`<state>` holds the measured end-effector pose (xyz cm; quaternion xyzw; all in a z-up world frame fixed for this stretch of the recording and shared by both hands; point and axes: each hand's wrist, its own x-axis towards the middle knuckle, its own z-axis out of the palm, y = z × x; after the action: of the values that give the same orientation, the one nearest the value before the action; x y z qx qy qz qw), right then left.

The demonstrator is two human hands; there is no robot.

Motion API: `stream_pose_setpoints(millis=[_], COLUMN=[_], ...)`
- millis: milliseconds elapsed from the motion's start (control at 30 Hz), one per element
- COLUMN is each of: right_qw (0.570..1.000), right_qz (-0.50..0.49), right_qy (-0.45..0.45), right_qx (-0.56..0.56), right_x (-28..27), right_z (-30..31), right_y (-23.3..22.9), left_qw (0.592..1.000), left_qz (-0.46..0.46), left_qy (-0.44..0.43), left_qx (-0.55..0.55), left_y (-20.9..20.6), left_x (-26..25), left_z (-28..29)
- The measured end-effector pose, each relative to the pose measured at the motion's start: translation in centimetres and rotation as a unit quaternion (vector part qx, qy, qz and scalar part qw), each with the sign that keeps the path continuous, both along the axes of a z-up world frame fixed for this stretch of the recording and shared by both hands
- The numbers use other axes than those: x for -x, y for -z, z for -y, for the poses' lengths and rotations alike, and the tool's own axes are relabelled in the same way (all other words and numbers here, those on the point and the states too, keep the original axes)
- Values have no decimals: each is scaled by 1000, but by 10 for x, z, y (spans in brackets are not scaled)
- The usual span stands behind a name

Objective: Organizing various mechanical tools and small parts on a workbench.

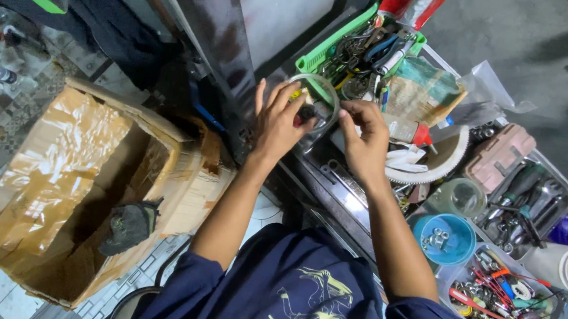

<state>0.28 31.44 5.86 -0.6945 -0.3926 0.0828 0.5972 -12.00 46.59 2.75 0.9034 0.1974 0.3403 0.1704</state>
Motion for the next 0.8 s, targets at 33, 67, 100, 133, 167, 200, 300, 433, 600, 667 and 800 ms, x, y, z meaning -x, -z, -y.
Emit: stream_pose_setpoints(millis=[33,67,100,133,167,200,300,433,600,667,800], right_qw=[1000,1000,999,999,998,996,985,962,919,908,877], right_qz=[0,16,32,33,54,75,91,156,265,261,256], right_qy=[3,10,16,19,34,48,127,205,241,268,333], right_qx=[0,3,6,6,16,27,70,90,164,187,232], right_x=[-1,-2,-4,-5,-5,-5,-3,-23,-39,-46,-64], right_z=[4,9,13,18,25,31,53,80,99,108,127], right_y=[0,0,-1,-3,-4,-6,-14,0,-8,-6,22], left_qw=[1000,1000,1000,1000,1000,1000,997,986,979,982,964], left_qz=[0,3,6,6,11,15,33,58,-24,-20,24], left_qy=[3,0,-3,0,3,7,53,112,153,142,151], left_qx=[0,3,6,6,11,17,51,107,133,126,217], left_y=[2,3,4,5,5,6,9,3,17,29,39], left_x=[0,0,-1,-3,-4,-5,-17,-36,-69,-80,-96], left_z=[0,1,0,3,7,10,27,55,78,85,95])
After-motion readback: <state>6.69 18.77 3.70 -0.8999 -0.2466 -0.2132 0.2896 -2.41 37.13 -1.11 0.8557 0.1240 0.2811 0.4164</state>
